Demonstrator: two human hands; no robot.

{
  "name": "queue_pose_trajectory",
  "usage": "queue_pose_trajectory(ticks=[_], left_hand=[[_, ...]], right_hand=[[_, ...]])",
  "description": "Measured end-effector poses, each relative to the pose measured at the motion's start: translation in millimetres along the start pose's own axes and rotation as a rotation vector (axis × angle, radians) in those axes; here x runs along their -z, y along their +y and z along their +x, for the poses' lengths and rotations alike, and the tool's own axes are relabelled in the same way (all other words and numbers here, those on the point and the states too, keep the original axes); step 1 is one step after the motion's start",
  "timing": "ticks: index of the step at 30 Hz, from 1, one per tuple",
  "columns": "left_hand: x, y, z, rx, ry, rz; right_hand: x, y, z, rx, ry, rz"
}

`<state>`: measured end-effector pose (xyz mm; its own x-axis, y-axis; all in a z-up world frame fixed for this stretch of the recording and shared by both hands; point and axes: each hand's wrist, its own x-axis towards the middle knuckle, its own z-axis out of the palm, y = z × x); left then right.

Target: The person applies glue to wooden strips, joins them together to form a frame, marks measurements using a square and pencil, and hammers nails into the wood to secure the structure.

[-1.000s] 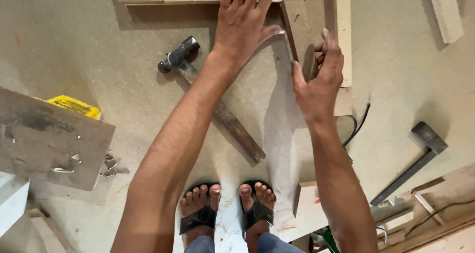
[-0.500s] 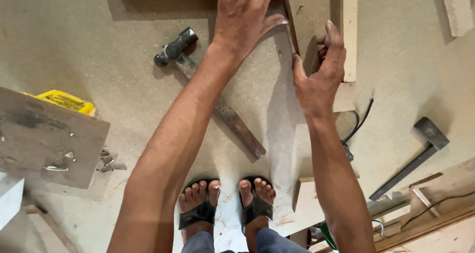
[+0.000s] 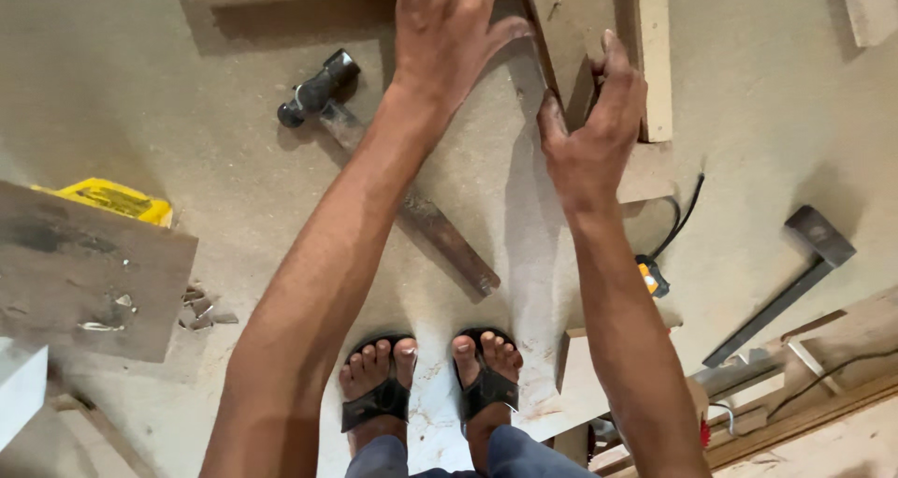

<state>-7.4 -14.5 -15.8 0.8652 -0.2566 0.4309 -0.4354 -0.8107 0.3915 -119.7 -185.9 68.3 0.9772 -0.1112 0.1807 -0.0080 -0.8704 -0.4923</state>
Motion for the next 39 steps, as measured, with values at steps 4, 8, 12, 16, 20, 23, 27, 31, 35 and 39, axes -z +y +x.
queue_pose_trajectory(ticks=[4,8,12,16,20,23,27,31,35,39], left_hand=[[9.1,14.4,-7.2,0.023,-0.023,0.078],[3.3,23.9,-13.5,0.035,-0.09,0.116],[-10.2,7.8,-13.8,-0.091,-0.132,0.139],[-8.9,-3.8,-16.2,-0.244,0.05,0.232],[8.7,-4.3,-9.6,-0.253,-0.031,0.279],[24.3,2.9,-4.4,-0.213,-0.184,0.241],[39.1,12.1,4.8,-0.24,-0.127,0.231],[49.6,21.8,6.9,-0.239,-0.13,0.211],[52.1,23.7,7.2,-0.211,-0.105,0.148],[51.7,24.9,20.4,-0.16,-0.117,0.083]], right_hand=[[9.3,13.0,4.9,0.124,0.006,0.003],[23.0,32.1,18.2,0.23,-0.032,-0.023],[35.7,45.2,25.5,0.267,-0.067,-0.003],[62.4,64.0,16.1,0.156,-0.071,0.378],[100.0,96.0,1.4,-0.217,-0.013,0.927],[113.6,113.7,-7.8,-0.373,-0.002,1.313],[109.5,108.6,-25.7,-0.495,0.082,1.027],[86.8,86.6,-47.7,-0.201,0.126,0.374],[64.3,84.5,-57.4,-0.023,0.101,0.141],[68.6,100.3,-49.1,0.042,0.024,0.094]])
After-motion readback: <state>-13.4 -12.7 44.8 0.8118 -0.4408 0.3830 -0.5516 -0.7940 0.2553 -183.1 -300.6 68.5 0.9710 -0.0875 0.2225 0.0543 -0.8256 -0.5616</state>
